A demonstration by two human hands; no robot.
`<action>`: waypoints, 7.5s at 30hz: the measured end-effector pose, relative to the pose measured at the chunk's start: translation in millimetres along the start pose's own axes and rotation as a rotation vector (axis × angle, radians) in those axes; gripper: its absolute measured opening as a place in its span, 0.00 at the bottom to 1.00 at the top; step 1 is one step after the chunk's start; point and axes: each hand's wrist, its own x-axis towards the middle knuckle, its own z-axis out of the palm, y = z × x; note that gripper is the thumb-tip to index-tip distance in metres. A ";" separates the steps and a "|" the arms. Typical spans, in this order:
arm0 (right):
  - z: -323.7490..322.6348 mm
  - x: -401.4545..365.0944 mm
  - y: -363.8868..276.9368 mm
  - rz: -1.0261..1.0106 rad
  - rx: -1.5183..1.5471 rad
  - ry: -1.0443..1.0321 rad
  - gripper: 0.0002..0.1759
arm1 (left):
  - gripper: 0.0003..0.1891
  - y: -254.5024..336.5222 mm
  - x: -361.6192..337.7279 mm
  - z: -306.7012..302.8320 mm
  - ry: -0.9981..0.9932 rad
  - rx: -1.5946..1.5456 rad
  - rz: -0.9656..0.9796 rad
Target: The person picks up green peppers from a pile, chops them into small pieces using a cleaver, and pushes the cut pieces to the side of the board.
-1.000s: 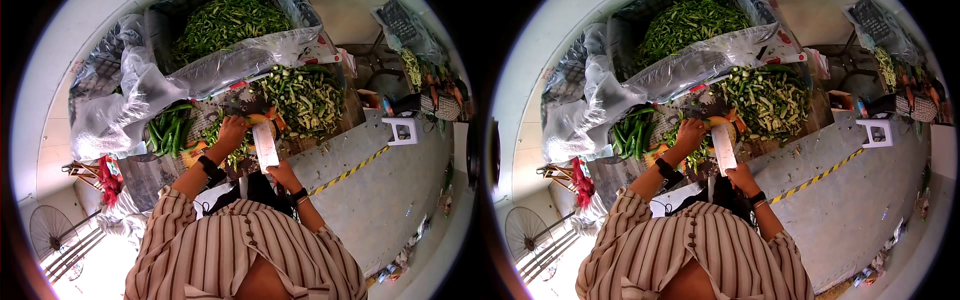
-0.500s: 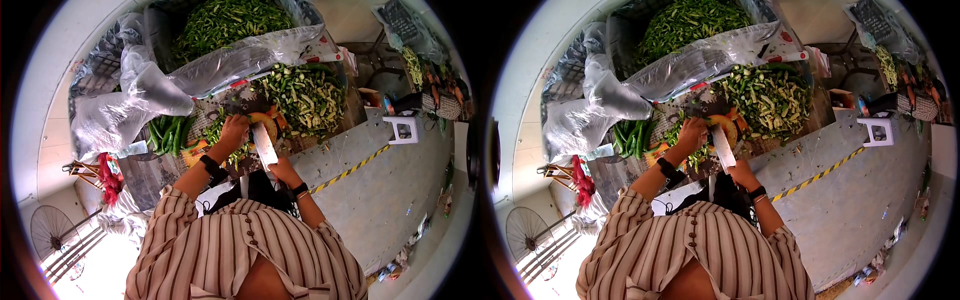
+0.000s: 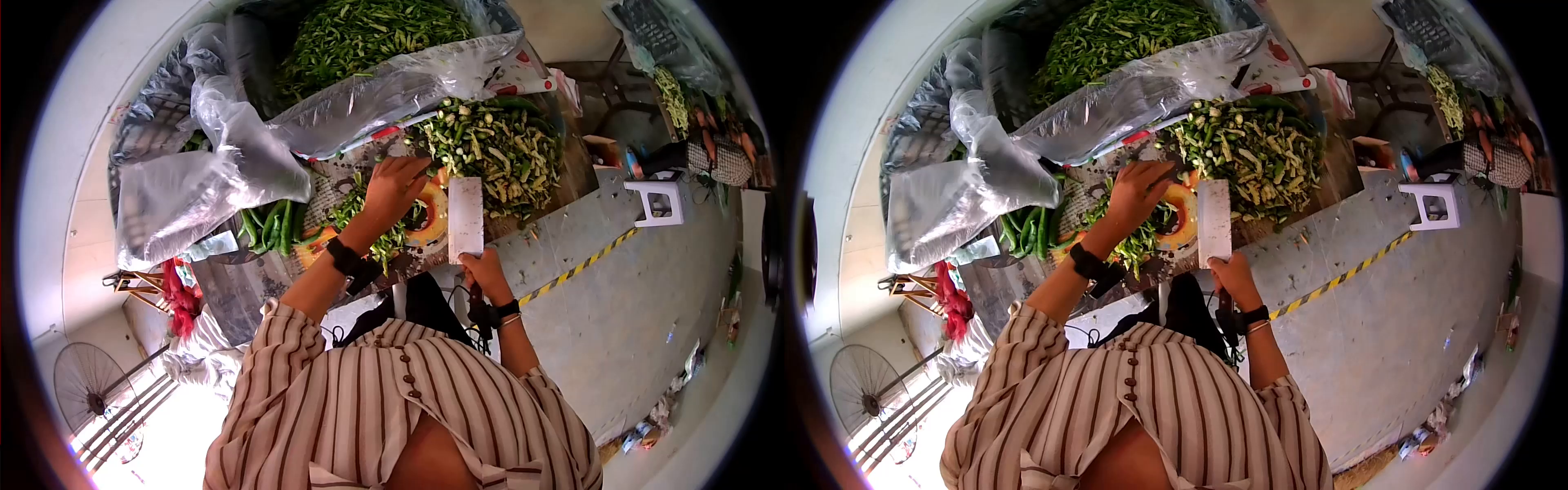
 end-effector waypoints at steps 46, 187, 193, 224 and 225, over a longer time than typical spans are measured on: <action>19.6 -5.3 28.2 0.056 -0.029 -0.143 0.17 | 0.07 -26.6 -33.7 43.0 -0.364 0.332 -0.203; 38.3 -47.4 37.8 0.084 -0.426 -0.314 0.18 | 0.09 -20.1 -151.6 -4.6 -0.309 0.212 -0.145; 37.4 -43.6 40.7 0.142 -0.350 -0.329 0.17 | 0.07 -18.4 -153.7 -3.8 -0.311 0.253 -0.148; 37.0 -38.8 51.8 0.128 -0.392 -0.301 0.18 | 0.11 -26.4 -106.4 -5.1 -0.181 0.348 -0.406; 37.0 -38.9 51.2 0.127 -0.393 -0.301 0.18 | 0.11 -27.0 -106.0 -3.5 -0.180 0.354 -0.412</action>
